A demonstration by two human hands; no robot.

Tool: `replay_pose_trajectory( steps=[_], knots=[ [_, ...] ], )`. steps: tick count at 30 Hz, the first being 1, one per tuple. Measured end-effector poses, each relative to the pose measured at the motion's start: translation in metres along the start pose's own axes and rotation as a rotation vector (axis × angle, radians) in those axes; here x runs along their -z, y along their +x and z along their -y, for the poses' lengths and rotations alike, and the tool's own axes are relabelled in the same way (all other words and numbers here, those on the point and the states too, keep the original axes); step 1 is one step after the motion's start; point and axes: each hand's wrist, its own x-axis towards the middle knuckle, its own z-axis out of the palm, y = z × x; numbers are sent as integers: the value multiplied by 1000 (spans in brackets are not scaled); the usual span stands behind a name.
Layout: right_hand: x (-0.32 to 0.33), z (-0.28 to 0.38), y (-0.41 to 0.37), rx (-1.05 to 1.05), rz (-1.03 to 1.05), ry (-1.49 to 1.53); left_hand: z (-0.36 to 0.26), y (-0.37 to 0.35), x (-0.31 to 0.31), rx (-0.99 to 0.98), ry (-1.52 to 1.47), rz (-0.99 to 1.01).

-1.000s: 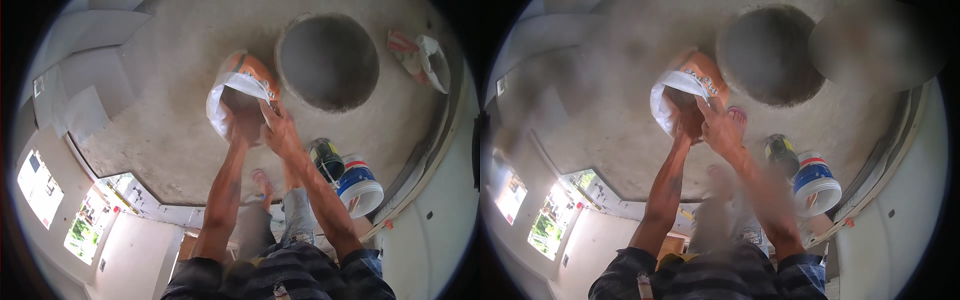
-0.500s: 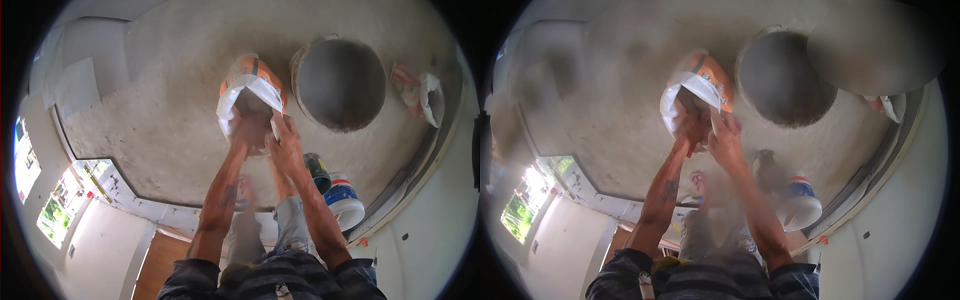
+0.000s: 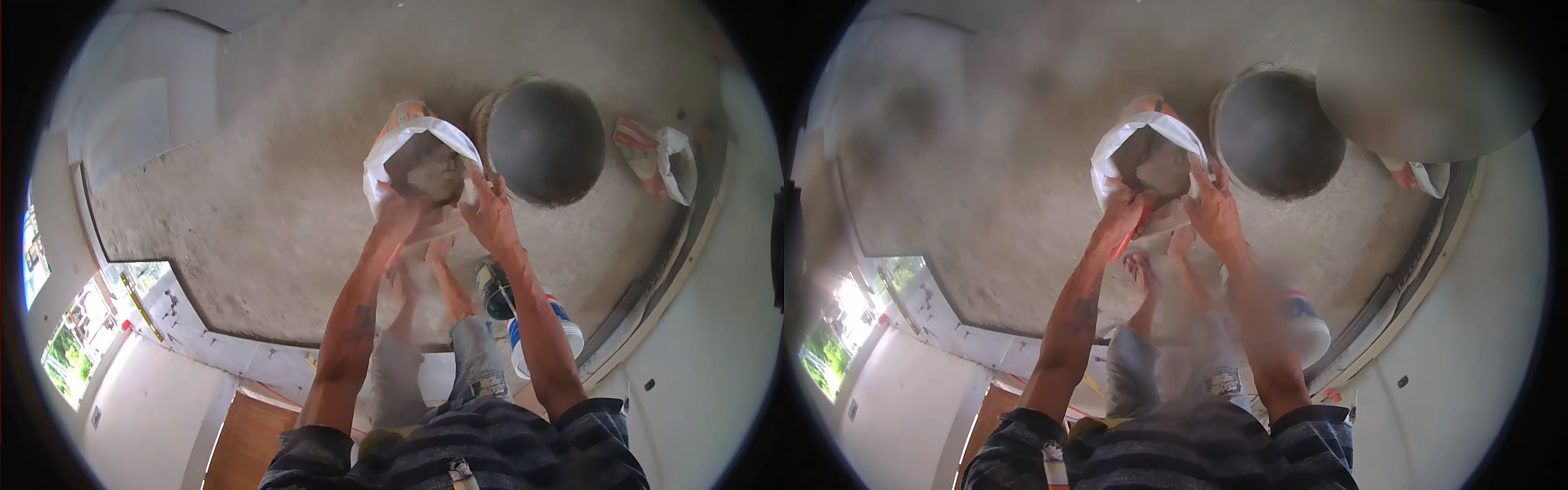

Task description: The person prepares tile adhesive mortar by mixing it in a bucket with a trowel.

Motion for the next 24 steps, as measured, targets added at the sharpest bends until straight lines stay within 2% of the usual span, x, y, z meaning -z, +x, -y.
replay_pose_trajectory(
  steps=[2,3,6,10,12,15,18,22,24],
  knots=[
    [8,10,-13,80,-88,-17,-13,-24,5,53,-104,-26],
    [13,16,-23,115,-131,-27,-8,-31,10,55,-56,4],
    [13,18,-87,-159,-141,37,-2,-44,26,51,41,48],
    [-11,2,-222,-250,-135,-73,-19,-86,34,37,112,32],
    [-8,17,-278,-496,-54,28,-28,-105,31,19,138,19],
    [-17,22,-339,-583,-85,-93,-44,-132,19,27,129,-18],
    [-35,2,-353,-693,24,37,-75,-159,-1,48,150,-28],
    [-47,4,-332,-807,185,-252,-99,-156,-45,35,141,-19],
    [-23,0,-318,-888,208,-223,-104,-140,-76,63,124,6]
  ],
)
